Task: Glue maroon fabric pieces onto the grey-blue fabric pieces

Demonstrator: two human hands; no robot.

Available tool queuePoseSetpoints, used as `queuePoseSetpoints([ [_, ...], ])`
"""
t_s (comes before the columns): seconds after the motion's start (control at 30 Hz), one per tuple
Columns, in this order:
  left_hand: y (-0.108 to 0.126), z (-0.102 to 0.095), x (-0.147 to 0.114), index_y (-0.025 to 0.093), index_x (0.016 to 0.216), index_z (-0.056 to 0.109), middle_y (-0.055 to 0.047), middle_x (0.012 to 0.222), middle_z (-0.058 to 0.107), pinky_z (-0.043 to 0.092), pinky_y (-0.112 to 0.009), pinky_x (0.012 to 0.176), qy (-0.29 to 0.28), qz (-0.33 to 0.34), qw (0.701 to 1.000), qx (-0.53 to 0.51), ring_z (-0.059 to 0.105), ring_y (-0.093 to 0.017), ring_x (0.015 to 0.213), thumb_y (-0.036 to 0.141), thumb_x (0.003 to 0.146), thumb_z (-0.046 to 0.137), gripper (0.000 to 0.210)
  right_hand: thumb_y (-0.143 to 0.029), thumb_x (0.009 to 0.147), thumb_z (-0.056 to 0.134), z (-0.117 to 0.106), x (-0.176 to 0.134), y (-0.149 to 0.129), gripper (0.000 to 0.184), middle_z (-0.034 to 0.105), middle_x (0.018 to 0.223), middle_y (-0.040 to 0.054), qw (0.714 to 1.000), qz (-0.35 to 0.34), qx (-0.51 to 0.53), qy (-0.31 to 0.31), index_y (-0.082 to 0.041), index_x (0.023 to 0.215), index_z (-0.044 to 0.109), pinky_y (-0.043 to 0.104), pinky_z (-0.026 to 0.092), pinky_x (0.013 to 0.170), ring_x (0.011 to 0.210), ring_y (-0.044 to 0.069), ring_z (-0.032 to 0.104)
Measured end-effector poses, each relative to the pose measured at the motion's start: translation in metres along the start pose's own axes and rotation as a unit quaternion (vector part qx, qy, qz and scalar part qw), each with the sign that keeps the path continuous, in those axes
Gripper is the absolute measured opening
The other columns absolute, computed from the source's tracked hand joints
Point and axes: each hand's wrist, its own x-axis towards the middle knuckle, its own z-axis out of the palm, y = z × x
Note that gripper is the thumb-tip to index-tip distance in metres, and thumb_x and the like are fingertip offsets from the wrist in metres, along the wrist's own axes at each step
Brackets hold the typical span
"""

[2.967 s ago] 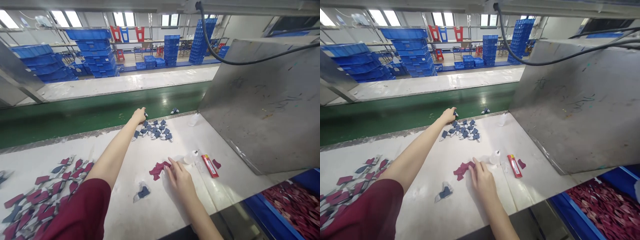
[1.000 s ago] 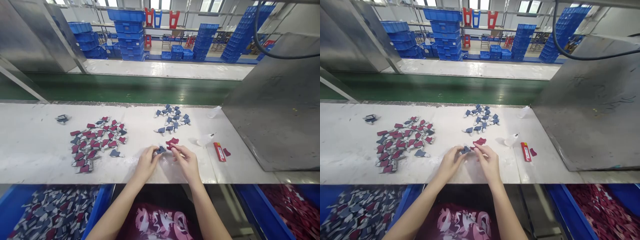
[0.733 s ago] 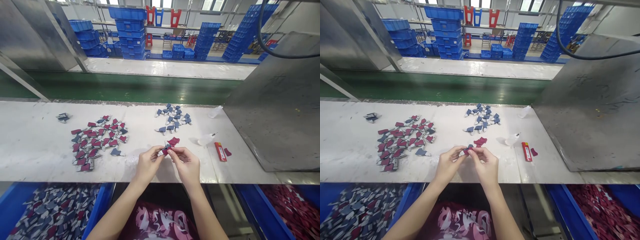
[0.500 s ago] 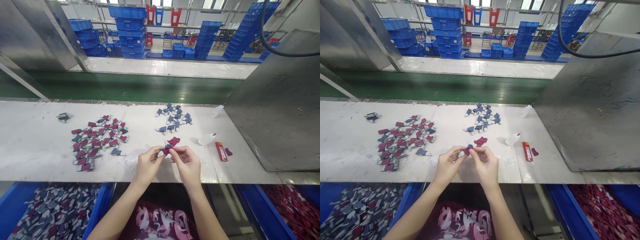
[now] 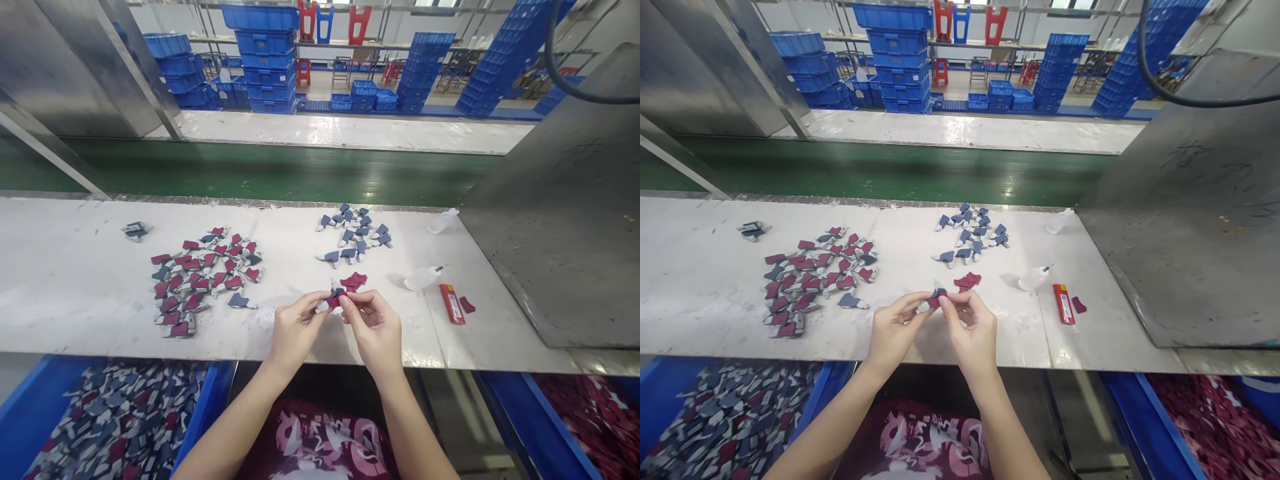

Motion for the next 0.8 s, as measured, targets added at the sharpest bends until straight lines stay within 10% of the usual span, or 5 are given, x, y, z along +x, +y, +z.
queuePoseSetpoints([
  [0.8, 0.037, 0.0, 0.0, 0.015, 0.094, 0.08, -0.008, 0.094, 0.081, 0.065, -0.029, 0.083, 0.019, -0.093, 0.981, -0.167, 0.078, -0.024, 0.089, 0.021, 0.076, 0.08, 0.02, -0.018, 0.087, 0.072, 0.002, 0.0, -0.009, 0.01, 0.066, 0.081, 0.0004, 0.966, -0.232, -0.105, 0.042, -0.025, 0.092, 0.076, 0.023, 0.054, 0.059, 0.073, 0.011, 0.063],
])
